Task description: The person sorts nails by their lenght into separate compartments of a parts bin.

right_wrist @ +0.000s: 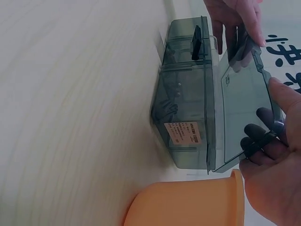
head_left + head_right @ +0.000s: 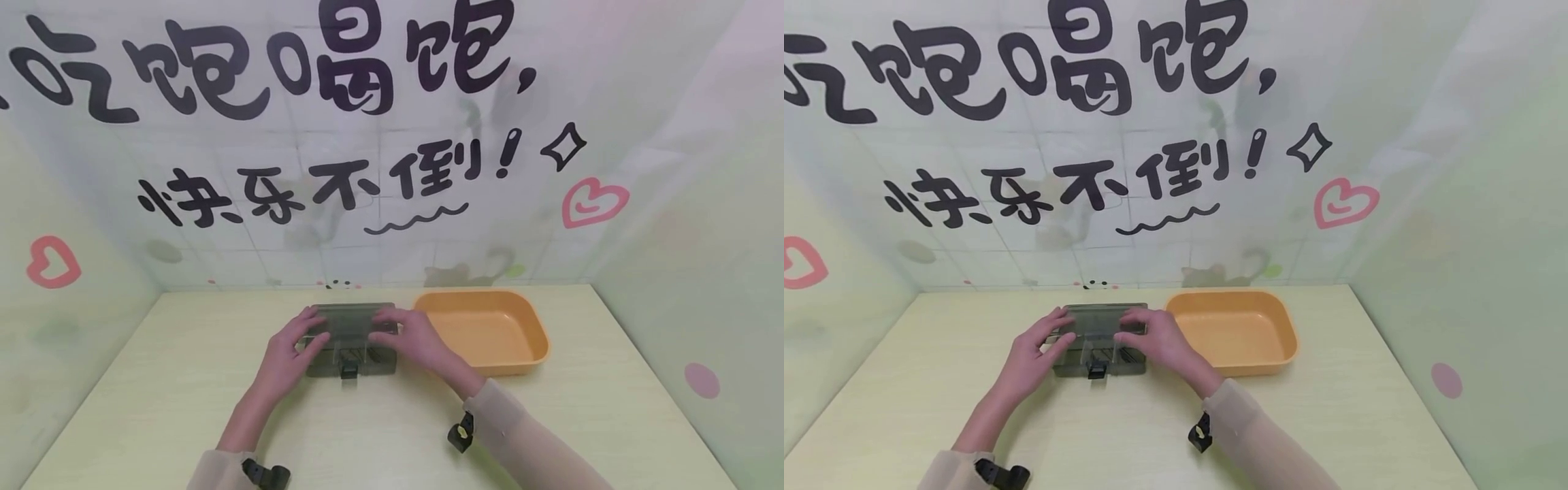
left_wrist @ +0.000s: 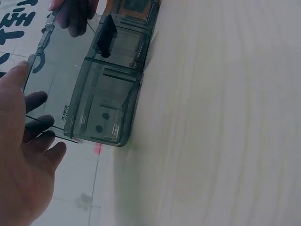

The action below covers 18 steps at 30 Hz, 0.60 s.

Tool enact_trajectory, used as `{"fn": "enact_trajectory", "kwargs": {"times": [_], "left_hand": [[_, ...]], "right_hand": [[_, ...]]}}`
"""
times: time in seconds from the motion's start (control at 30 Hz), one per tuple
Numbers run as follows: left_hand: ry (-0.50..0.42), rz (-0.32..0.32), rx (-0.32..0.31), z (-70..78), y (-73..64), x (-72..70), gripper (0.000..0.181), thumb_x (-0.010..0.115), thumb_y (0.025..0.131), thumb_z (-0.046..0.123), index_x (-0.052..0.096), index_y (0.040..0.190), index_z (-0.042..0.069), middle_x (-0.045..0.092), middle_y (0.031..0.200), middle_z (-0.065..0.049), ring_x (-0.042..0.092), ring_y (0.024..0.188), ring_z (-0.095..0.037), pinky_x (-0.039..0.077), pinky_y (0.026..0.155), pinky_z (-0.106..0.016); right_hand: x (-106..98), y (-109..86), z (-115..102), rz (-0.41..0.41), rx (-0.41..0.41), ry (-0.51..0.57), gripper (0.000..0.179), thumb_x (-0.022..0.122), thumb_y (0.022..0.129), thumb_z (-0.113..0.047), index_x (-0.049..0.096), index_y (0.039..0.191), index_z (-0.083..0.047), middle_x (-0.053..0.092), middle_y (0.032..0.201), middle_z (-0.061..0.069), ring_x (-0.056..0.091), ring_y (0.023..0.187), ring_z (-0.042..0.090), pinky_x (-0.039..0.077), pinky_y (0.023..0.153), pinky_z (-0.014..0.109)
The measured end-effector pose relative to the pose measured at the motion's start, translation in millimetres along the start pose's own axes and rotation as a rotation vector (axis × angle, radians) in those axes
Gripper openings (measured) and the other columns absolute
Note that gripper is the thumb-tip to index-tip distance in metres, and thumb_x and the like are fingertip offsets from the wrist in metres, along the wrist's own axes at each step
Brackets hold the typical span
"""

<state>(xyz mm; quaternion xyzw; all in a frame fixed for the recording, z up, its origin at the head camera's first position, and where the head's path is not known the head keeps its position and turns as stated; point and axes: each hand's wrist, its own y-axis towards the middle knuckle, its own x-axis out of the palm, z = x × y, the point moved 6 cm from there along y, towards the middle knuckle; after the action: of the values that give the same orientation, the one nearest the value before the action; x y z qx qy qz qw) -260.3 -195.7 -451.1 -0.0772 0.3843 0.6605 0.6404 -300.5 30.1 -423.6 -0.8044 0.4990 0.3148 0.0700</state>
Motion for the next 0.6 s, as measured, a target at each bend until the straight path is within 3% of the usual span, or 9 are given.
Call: {"fn": "enact_trajectory", "kwargs": {"times": [0.1, 0.17, 0.27, 0.33, 0.37, 0.47, 0.6], "left_hand": [[0.005, 0.001, -0.001, 0.2, -2.3, -1.1, 0.038, 0.068, 0.102, 0.022, 0.065, 0.133, 0.000, 0.046, 0.154, -0.022, 0.038, 0.145, -0.043, 0.048, 0.105, -0.062], [-0.003, -0.008, -0.010, 0.3, -3.8, -0.9, 0.039, 0.068, 0.101, 0.022, 0.066, 0.133, 0.000, 0.045, 0.155, -0.022, 0.038, 0.144, -0.044, 0.061, 0.087, -0.050], [-0.005, -0.020, -0.024, 0.0, -6.2, -0.2, 0.037, 0.070, 0.100, 0.023, 0.068, 0.131, 0.002, 0.043, 0.157, -0.021, 0.039, 0.143, -0.045, 0.060, 0.061, -0.034], [-0.010, -0.025, -0.030, -0.6, -7.8, 0.3, 0.037, 0.071, 0.099, 0.022, 0.069, 0.130, 0.002, 0.043, 0.157, -0.020, 0.038, 0.144, -0.045, 0.062, 0.067, -0.034], [-0.013, -0.026, -0.033, -0.8, -8.7, 0.3, 0.036, 0.072, 0.099, 0.022, 0.070, 0.129, 0.002, 0.043, 0.157, -0.020, 0.037, 0.145, -0.044, 0.064, 0.078, -0.039], [-0.026, -0.031, -0.044, -1.8, -11.0, 0.7, 0.036, 0.074, 0.097, 0.021, 0.071, 0.128, 0.003, 0.043, 0.158, -0.018, 0.034, 0.147, -0.043, 0.050, 0.104, -0.057], [-0.055, -0.052, -0.067, -4.5, -12.9, 1.7, 0.035, 0.076, 0.095, 0.020, 0.073, 0.126, 0.003, 0.043, 0.158, -0.017, 0.031, 0.149, -0.040, 0.040, 0.112, -0.063]], "right_hand": [[1.6, -0.8, 0.2, -0.013, -0.001, -0.001, 0.038, 0.080, 0.091, -0.020, 0.072, 0.123, 0.000, 0.063, 0.138, 0.016, 0.057, 0.131, 0.034, 0.044, 0.114, 0.049], [2.4, -1.6, 0.7, -0.019, 0.005, -0.011, 0.038, 0.080, 0.091, -0.019, 0.072, 0.122, 0.000, 0.063, 0.138, 0.016, 0.057, 0.131, 0.035, 0.046, 0.113, 0.050], [3.9, -3.0, 1.5, -0.030, 0.008, -0.036, 0.036, 0.079, 0.092, -0.018, 0.073, 0.121, 0.001, 0.063, 0.139, 0.016, 0.057, 0.131, 0.035, 0.049, 0.110, 0.049], [5.2, -4.0, 1.7, -0.039, 0.004, -0.056, 0.034, 0.078, 0.092, -0.017, 0.073, 0.120, 0.001, 0.063, 0.139, 0.017, 0.056, 0.132, 0.036, 0.049, 0.109, 0.049], [6.0, -4.5, 1.4, -0.043, 0.003, -0.058, 0.033, 0.078, 0.092, -0.016, 0.073, 0.120, 0.001, 0.062, 0.140, 0.017, 0.056, 0.132, 0.036, 0.050, 0.108, 0.048], [8.6, -5.9, 0.6, -0.057, 0.001, -0.071, 0.033, 0.078, 0.091, -0.014, 0.073, 0.120, 0.002, 0.060, 0.142, 0.018, 0.053, 0.135, 0.036, 0.047, 0.112, 0.048], [12.6, -8.4, -1.5, -0.075, 0.013, -0.083, 0.032, 0.077, 0.091, -0.011, 0.072, 0.120, 0.003, 0.059, 0.143, 0.018, 0.050, 0.138, 0.036, 0.039, 0.117, 0.050]]}}
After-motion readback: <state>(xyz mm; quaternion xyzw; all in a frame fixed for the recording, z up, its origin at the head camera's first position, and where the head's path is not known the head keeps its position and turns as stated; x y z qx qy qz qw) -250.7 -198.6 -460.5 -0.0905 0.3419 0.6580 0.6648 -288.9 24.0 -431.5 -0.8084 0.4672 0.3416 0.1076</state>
